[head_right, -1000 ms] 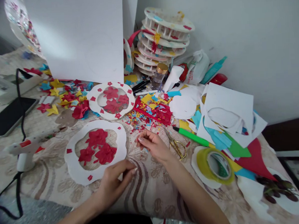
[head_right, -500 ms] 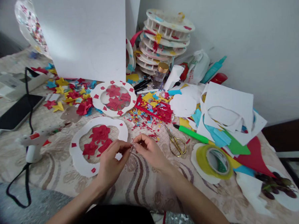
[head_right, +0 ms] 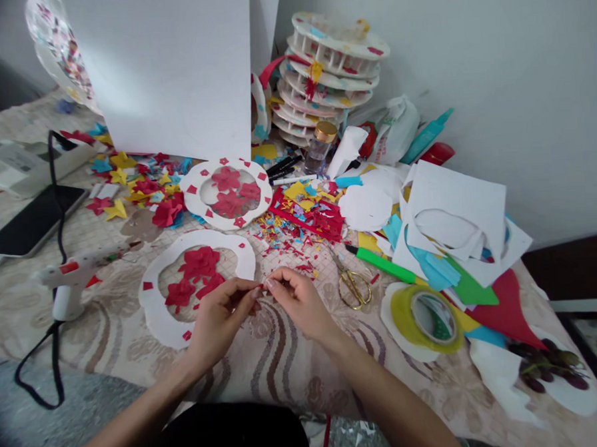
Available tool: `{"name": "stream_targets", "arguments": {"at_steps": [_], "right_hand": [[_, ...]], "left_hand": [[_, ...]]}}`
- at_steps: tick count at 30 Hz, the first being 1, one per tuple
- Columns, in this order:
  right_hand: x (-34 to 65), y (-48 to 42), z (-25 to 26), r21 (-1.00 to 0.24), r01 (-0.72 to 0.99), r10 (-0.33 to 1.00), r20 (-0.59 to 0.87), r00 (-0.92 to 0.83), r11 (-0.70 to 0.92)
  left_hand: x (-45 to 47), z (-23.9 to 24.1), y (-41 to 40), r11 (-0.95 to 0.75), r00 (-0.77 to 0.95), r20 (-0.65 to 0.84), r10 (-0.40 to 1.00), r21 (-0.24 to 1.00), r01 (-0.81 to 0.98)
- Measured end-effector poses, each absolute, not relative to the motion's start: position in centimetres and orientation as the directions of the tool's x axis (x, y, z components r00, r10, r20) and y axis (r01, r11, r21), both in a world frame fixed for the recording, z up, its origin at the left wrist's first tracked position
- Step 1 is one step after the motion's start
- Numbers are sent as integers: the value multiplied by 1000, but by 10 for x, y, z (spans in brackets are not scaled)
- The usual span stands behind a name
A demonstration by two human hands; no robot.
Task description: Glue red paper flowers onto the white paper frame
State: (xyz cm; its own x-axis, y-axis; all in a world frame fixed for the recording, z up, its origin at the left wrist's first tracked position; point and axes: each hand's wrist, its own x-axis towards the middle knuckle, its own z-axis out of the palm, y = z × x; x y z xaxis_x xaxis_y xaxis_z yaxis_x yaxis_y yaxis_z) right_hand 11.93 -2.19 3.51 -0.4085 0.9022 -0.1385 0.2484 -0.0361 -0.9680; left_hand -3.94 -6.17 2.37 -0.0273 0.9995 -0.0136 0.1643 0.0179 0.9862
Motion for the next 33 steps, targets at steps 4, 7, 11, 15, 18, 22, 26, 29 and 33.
{"name": "stream_targets", "arguments": {"at_steps": [4, 7, 11, 15, 18, 22, 26, 29, 33], "right_hand": [[118, -22, 35, -966, 260, 905, -125, -407, -16], [116, -23, 36, -965, 262, 910, -80, -408, 32], [115, -25, 37, -918, 280, 896, 146, -418, 280], [115, -26, 37, -723, 376, 778, 352, -521, 579], [115, -27, 33, -622, 387, 708, 422, -567, 681], [114, -26, 30, -572, 371, 656, 443, -611, 731], [109, -24, 31, -597, 295, 624, 471, -623, 746], [105, -20, 33, -661, 200, 610, 473, -636, 723], [99, -19, 34, -724, 125, 596, 442, -671, 679]], "left_hand": [[-41, 23, -60, 142, 9, -142, 990, 990, -12], [-43, 21, -59, 208, 39, -206, 978, 975, -82], [-44, 23, -57, 251, 58, -244, 968, 955, -157], [-47, 25, -56, 293, 94, -278, 956, 926, -238], [-51, 25, -56, 373, 146, -343, 928, 858, -354], [-56, 25, -59, 475, 238, -413, 879, 718, -509], [-63, 26, -64, 524, 303, -432, 849, 620, -584], [-71, 26, -68, 573, 381, -430, 819, 574, -584], [-81, 26, -73, 561, 396, -400, 827, 637, -529]]}}
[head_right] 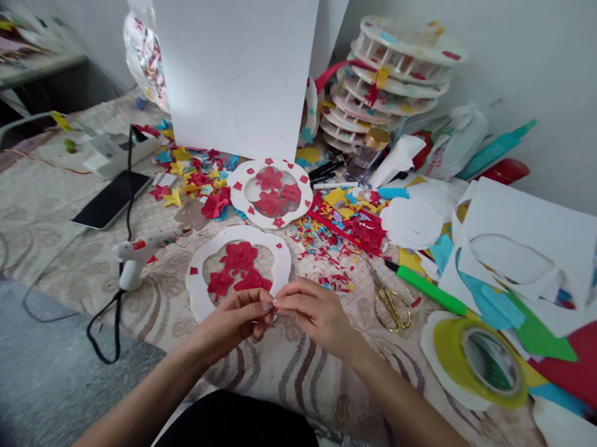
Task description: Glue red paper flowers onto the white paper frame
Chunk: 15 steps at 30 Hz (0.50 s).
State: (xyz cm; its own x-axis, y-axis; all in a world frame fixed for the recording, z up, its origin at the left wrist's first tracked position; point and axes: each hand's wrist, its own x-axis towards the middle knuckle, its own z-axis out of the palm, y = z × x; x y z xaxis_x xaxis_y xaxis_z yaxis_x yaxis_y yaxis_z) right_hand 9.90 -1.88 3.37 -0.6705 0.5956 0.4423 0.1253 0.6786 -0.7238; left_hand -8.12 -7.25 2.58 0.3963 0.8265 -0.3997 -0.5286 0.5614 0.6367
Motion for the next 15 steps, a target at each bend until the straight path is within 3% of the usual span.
{"name": "stream_targets", "arguments": {"at_steps": [6, 11, 15], "right_hand": [[88, -27, 31, -706, 171, 640, 476, -603, 687], [89, -31, 23, -526, 242, 538, 535, -651, 815], [94, -31, 19, -407, 313, 495, 497, -713, 858]], "left_hand": [[-87, 25, -76, 539, 333, -424, 842, 668, -512], [-83, 19, -80, 492, 275, -415, 868, 641, -589], [-80, 16, -82, 456, 216, -424, 880, 622, -636]]}}
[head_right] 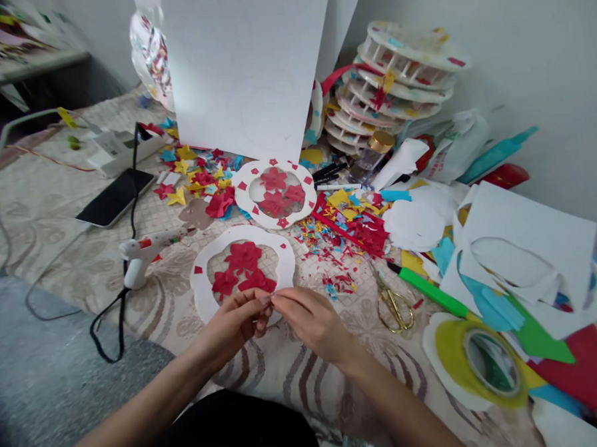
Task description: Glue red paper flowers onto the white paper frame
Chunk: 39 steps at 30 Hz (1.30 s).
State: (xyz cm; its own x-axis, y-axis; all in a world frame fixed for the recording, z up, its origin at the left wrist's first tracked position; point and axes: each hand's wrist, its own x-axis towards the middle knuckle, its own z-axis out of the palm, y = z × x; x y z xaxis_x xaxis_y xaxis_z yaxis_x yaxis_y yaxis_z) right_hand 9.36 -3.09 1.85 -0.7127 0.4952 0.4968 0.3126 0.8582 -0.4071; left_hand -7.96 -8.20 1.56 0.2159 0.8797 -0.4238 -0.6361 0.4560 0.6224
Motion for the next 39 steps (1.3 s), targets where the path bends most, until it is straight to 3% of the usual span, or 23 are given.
{"name": "stream_targets", "arguments": {"at_steps": [5, 13, 20, 27, 31, 35, 37, 39], "right_hand": [[91, -31, 22, -352, 369, 499, 425, -755, 860], [87, -30, 24, -367, 434, 557, 369, -744, 823], [83, -27, 20, -520, 428, 649, 381, -658, 739], [84, -23, 15, -759, 409, 830, 303, -468, 507], [94, -24, 6, -729, 425, 821, 334, -463, 537], [102, -29, -1, -647, 439, 764, 387, -516, 624], [105, -31, -3, -632, 443, 754, 385, -533, 636], [106, -32, -5, -625, 452, 754, 380, -536, 637]], "left_hand": [[-77, 19, -84, 395, 88, -437, 895, 686, -610], [-75, 23, -88, 323, -15, -368, 930, 836, -443], [-78, 22, -91, 293, 28, -299, 954, 910, -294], [-92, 27, -94, 284, 82, -273, 959, 935, -212], [-123, 33, -103, 266, -132, -270, 954, 963, -48], [-162, 34, -119, 216, -441, -125, 889, 963, 162], [-180, 29, -126, 213, -632, 31, 774, 928, 306], [-197, 21, -132, 240, -758, 286, 586, 832, 500]]}}
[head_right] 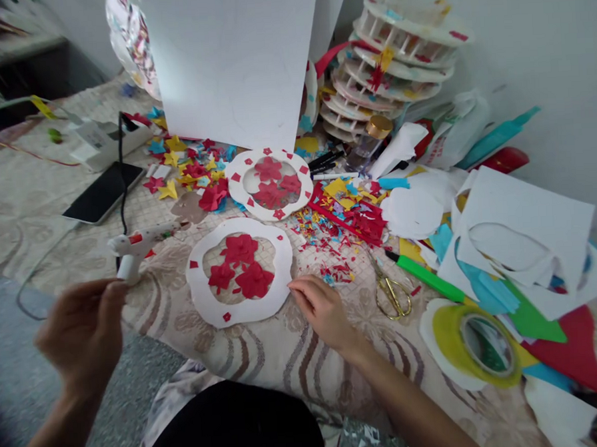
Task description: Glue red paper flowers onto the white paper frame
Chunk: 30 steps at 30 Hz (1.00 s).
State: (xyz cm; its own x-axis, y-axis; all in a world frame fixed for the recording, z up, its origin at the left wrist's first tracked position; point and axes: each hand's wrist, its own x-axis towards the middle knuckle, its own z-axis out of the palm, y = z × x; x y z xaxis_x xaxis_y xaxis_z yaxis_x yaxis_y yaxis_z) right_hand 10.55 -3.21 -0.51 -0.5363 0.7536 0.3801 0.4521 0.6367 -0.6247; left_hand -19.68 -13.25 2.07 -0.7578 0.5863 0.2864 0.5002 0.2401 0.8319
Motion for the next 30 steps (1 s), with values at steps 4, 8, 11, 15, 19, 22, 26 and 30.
{"name": "stream_targets", "arguments": {"at_steps": [4, 8, 11, 15, 19, 22, 26, 30], "right_hand": [[105, -33, -7, -616, 452, 748, 392, -535, 646], [104, -34, -8, -618, 450, 747, 385, -542, 645], [105, -35, -9, -620, 450, 749, 383, -541, 643], [107, -37, -9, -618, 456, 753, 385, -534, 640], [108, -37, -10, -620, 462, 757, 377, -533, 634], [108, -37, -11, -621, 455, 752, 377, -541, 638], [108, -36, -11, -617, 449, 746, 385, -544, 646], [105, -34, -8, -612, 436, 732, 393, -556, 660]], "left_hand": [[-223, 3, -134, 291, -694, 512, 506, 656, 697], [-240, -5, -121, 316, -610, 365, 704, 608, 729], [-249, -4, -111, 359, -552, 230, 802, 553, 752], [-257, 0, -103, 351, -483, 205, 851, 461, 815], [-256, 4, -99, 315, -410, 203, 889, 377, 871], [-252, 7, -97, 303, -386, 205, 899, 345, 889], [-251, 10, -96, 380, -477, 149, 866, 423, 823], [-254, 15, -94, 413, -490, 38, 871, 483, 772]]}}
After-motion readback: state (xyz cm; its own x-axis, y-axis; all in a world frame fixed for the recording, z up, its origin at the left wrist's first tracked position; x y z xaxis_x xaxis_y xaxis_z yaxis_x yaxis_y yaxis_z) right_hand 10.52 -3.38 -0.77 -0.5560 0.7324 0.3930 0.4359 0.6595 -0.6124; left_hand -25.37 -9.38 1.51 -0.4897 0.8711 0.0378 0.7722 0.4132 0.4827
